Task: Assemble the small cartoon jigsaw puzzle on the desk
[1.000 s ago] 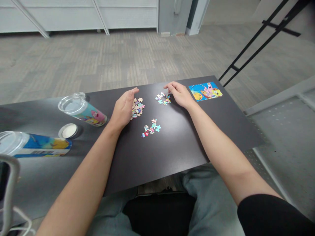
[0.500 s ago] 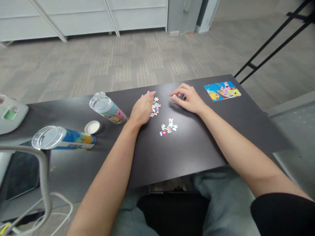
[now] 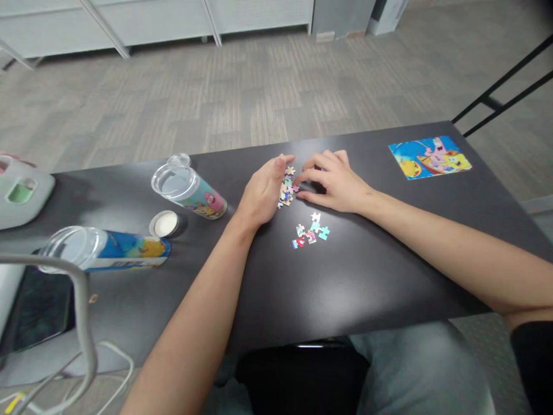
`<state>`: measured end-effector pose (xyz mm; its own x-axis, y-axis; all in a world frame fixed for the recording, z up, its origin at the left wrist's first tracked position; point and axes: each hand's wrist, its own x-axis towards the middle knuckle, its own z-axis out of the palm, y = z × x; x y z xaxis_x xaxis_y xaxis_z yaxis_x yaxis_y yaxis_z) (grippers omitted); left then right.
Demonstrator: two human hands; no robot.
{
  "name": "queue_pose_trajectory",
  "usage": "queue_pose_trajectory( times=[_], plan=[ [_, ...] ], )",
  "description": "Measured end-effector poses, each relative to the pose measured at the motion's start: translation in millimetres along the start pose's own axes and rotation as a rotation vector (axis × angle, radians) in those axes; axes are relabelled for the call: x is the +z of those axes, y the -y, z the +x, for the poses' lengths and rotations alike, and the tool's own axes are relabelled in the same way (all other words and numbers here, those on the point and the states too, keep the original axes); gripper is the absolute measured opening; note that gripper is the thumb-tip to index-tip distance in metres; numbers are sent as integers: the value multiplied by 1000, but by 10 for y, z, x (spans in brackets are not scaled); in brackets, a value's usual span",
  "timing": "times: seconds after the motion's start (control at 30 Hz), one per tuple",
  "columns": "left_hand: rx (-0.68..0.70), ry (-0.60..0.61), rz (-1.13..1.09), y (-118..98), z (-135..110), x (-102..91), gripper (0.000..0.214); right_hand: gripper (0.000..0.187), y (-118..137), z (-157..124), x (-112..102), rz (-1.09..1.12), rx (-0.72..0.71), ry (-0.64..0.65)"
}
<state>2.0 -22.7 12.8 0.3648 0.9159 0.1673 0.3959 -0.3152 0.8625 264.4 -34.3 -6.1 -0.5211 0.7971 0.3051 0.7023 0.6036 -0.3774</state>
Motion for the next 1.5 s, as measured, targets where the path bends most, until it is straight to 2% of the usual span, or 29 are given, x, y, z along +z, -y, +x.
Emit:
queue_pose_trajectory(
  times=[0.17, 0.3, 0.5, 0.67, 0.83, 1.07, 1.2, 1.5],
  plan=[
    [-27, 2, 6, 11, -6, -2, 101, 21, 20, 28, -2, 117, 26, -22],
    [-30, -13, 40, 13, -8, -16, 97, 15, 54, -17, -47, 129, 60, -20],
    [-11, -32, 90, 39, 3, -33, 72, 8, 31, -161, -118, 84, 76, -49],
    [55, 17, 138, 76, 13, -64, 47, 8, -110, -370, -200, 26, 65, -80],
    [109, 79, 222, 44, -35, -115, 38, 8, -164, -497, -283, -23, 99, -75],
    [112, 122, 291, 42, -50, -144, 20, 13, -96, -491, -271, -79, 168, -141],
    [120, 130, 281, 43, -27, -143, 18, 24, -88, -501, -266, -89, 115, -104],
    [108, 104, 334, 42, -44, -176, 24, 21, -99, -507, -279, -125, 166, -127]
  ],
)
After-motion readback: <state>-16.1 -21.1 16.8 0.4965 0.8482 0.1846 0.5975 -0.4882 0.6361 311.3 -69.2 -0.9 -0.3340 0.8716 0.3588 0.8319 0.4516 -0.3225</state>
